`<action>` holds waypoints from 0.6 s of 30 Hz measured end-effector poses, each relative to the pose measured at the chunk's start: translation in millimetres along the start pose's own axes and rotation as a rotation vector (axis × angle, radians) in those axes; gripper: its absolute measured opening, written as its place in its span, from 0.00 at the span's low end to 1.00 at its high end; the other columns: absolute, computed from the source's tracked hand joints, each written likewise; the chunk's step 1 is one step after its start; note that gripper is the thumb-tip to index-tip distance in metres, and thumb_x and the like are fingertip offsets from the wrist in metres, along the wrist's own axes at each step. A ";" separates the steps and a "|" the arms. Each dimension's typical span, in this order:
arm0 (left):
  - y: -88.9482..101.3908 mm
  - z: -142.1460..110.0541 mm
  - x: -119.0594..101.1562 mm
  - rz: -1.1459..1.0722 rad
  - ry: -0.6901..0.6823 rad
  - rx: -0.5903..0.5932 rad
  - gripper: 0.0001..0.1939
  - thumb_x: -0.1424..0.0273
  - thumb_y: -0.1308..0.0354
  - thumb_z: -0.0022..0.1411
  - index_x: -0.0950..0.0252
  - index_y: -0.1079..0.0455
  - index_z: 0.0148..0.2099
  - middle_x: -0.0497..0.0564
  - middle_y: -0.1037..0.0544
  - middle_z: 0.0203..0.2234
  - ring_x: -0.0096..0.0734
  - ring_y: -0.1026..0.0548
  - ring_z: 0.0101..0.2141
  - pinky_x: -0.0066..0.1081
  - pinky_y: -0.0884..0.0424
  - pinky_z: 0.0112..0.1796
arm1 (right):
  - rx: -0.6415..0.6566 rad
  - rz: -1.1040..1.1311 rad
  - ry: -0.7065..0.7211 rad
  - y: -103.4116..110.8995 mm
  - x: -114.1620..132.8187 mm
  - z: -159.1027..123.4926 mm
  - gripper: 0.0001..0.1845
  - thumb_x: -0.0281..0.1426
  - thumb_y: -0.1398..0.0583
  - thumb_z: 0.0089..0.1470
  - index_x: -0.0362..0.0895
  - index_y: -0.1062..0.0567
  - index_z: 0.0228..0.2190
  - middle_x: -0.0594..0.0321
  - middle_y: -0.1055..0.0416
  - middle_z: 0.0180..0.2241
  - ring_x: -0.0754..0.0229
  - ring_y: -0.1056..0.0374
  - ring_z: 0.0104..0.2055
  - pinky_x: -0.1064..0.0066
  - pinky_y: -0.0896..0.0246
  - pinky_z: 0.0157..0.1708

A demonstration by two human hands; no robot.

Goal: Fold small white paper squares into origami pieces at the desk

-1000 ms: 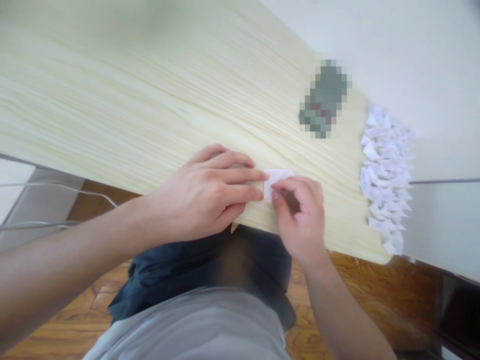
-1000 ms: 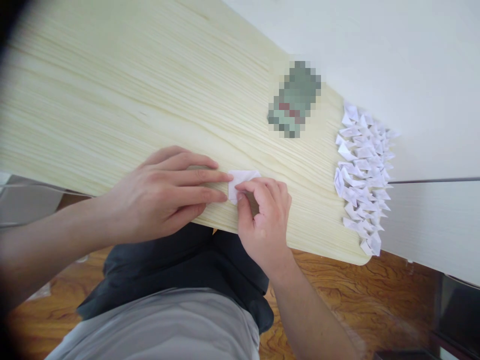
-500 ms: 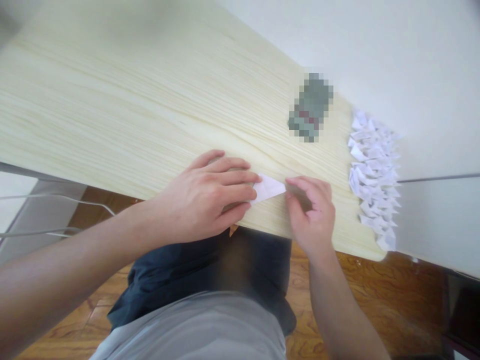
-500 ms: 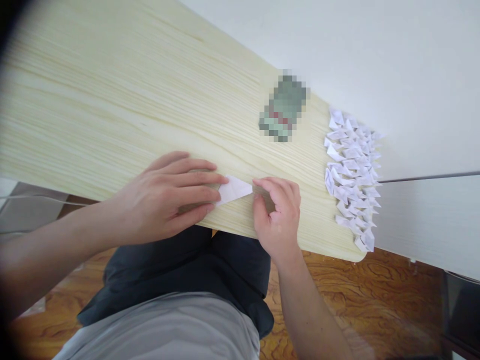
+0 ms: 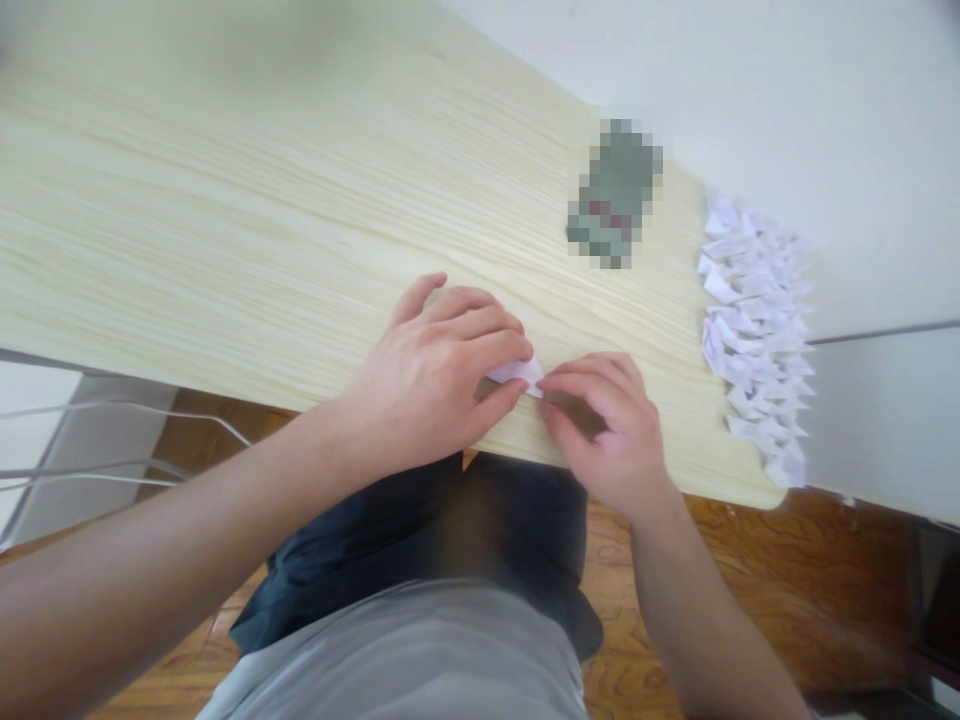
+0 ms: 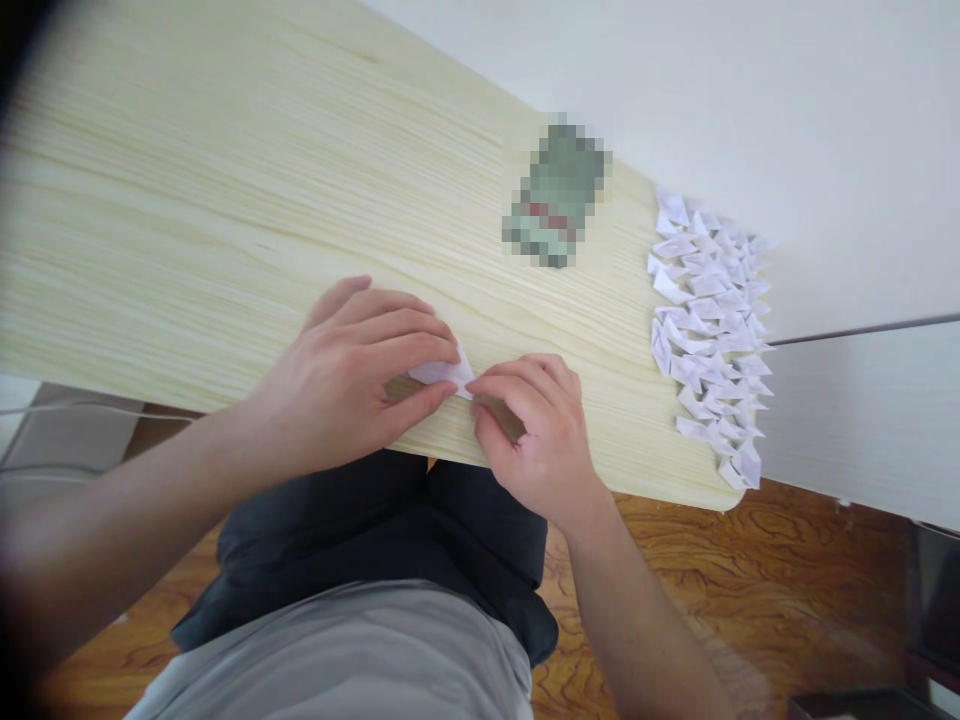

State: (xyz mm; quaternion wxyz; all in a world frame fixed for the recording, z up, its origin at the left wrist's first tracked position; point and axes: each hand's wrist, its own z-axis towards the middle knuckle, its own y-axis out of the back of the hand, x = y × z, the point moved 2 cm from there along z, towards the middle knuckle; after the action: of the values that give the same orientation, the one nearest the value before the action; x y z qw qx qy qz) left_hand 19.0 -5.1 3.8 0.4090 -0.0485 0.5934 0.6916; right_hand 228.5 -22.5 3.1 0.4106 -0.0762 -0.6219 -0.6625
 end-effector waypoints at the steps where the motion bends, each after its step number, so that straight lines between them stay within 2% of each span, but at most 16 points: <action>1: -1.0 0.8 -0.1 -0.006 -0.002 0.003 0.08 0.69 0.41 0.65 0.56 0.22 0.44 0.49 0.17 0.47 0.47 0.26 0.55 0.55 0.42 0.62 | -0.002 0.006 -0.005 0.2 0.2 0.1 0.13 0.24 0.36 0.58 0.51 0.20 0.43 0.62 0.21 0.42 0.51 0.31 0.49 0.51 0.35 0.52; 9: -2.9 2.7 5.0 -0.041 -0.052 0.059 0.07 0.70 0.42 0.65 0.55 0.23 0.42 0.46 0.18 0.49 0.45 0.27 0.57 0.54 0.39 0.61 | -0.035 -0.026 -0.021 -0.2 -4.7 -1.2 0.10 0.27 0.34 0.58 0.53 0.19 0.40 0.62 0.23 0.42 0.51 0.31 0.48 0.51 0.35 0.50; 14: 0.8 0.9 2.4 -0.004 -0.106 0.131 0.09 0.68 0.42 0.65 0.57 0.24 0.46 0.47 0.19 0.52 0.48 0.31 0.61 0.58 0.48 0.66 | -0.029 -0.017 -0.014 -5.7 1.5 -4.3 0.06 0.29 0.33 0.58 0.53 0.18 0.37 0.62 0.23 0.40 0.51 0.31 0.47 0.51 0.35 0.50; 18: 5.6 -1.0 1.1 0.015 -0.136 0.199 0.10 0.67 0.43 0.67 0.58 0.25 0.48 0.45 0.20 0.53 0.45 0.33 0.63 0.58 0.53 0.69 | 0.001 0.013 -0.016 -7.4 6.6 -4.6 0.11 0.26 0.35 0.58 0.53 0.19 0.40 0.63 0.23 0.41 0.52 0.31 0.47 0.51 0.35 0.50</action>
State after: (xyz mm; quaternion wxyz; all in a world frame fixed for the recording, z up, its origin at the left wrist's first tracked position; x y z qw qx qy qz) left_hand 14.4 -5.2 7.3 0.4461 0.0438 0.6302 0.6340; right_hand 221.4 -30.3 0.6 0.4099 -0.0857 -0.6249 -0.6589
